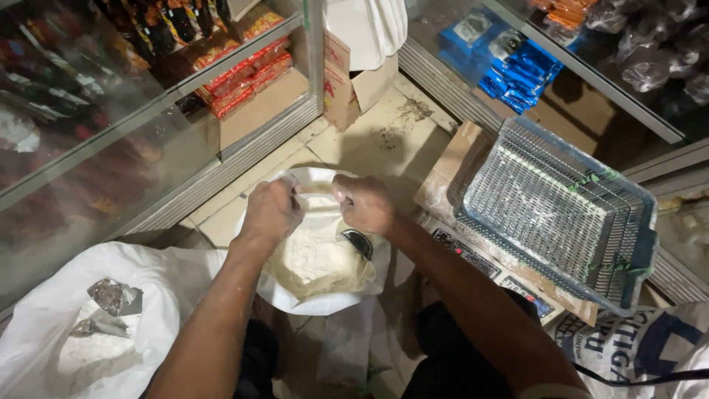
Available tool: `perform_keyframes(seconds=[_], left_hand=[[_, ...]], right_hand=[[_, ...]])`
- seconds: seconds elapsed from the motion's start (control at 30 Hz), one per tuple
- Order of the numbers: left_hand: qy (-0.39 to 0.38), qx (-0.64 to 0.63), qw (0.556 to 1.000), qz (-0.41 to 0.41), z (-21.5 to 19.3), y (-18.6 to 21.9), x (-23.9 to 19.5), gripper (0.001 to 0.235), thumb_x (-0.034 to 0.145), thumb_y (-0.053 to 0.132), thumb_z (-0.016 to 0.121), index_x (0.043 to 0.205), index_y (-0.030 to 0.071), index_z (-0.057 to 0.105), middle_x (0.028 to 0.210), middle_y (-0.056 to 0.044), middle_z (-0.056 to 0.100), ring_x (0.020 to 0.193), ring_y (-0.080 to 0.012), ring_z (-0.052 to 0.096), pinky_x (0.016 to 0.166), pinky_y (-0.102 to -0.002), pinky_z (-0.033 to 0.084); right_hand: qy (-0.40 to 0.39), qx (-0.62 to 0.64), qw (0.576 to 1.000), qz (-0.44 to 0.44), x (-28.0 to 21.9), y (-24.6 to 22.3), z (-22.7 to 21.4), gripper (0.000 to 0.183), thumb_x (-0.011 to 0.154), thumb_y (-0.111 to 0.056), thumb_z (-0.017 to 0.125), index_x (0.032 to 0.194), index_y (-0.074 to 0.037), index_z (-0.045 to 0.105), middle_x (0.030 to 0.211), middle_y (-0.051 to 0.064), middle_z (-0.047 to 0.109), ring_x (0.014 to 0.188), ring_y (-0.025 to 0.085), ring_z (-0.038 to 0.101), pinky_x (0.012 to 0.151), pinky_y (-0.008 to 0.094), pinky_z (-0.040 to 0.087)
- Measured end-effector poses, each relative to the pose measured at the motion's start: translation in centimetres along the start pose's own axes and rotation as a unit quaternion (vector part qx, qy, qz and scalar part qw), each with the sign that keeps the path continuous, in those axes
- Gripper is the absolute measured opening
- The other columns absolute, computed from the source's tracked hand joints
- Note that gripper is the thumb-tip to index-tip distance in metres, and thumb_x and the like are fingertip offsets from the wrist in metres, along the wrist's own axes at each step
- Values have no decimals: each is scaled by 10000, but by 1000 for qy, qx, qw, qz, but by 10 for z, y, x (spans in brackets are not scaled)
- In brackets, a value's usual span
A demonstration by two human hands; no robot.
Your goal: Portioning flour from a large sack into smaller plastic bags using a scoop and weighing them on a digital scale.
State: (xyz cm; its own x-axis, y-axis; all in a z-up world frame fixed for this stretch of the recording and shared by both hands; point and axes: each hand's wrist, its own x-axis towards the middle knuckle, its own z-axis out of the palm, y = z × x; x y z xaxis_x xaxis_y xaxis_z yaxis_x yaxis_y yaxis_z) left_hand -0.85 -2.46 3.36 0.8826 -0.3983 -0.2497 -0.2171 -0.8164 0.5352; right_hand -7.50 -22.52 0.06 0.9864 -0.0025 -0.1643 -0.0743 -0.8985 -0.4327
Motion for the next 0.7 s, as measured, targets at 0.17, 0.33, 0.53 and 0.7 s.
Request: perform_keyframes(seconds=[0.17, 0.33, 0.53, 0.7], left_hand=[[20, -36, 999, 20, -9, -2, -1, 143, 864, 47, 679, 970, -46, 699, 826, -230, 678, 932, -395, 707, 803, -473, 584], [31, -56, 998, 26, -8, -9, 1, 120, 882, 48, 659, 939, -52, 689, 778, -232, 679, 874, -396, 710, 743, -478, 577], [24, -70, 997, 22, -11, -6, -3, 70, 871, 33, 679, 891, -34, 684, 718, -181, 678, 759, -306, 708, 675, -419, 562], [3, -46, 999, 20, -8, -6, -3, 88, 800, 72, 735, 858, 7, 725, 776, -188, 714, 926, -389, 707, 793, -513, 570]], right_hand=[[-34, -5, 999, -3, -24, -43, -40, 315, 911, -250, 490, 1111, -376, 699, 937, 155, 765, 972, 387, 737, 932, 488, 566], [-93, 100, 991, 6, -10, -18, 3, 387, 885, -257, 501, 1167, -400, 724, 867, 33, 801, 952, 277, 758, 943, 414, 570], [-97, 18, 995, -16, 2, -16, 6, 411, 886, -379, 588, 1295, -403, 593, 919, 62, 782, 1006, 316, 735, 962, 490, 543], [-140, 279, 950, -16, -13, -49, -13, 186, 884, -203, 616, 1004, -207, 758, 710, 59, 755, 504, 133, 641, 498, 247, 541]])
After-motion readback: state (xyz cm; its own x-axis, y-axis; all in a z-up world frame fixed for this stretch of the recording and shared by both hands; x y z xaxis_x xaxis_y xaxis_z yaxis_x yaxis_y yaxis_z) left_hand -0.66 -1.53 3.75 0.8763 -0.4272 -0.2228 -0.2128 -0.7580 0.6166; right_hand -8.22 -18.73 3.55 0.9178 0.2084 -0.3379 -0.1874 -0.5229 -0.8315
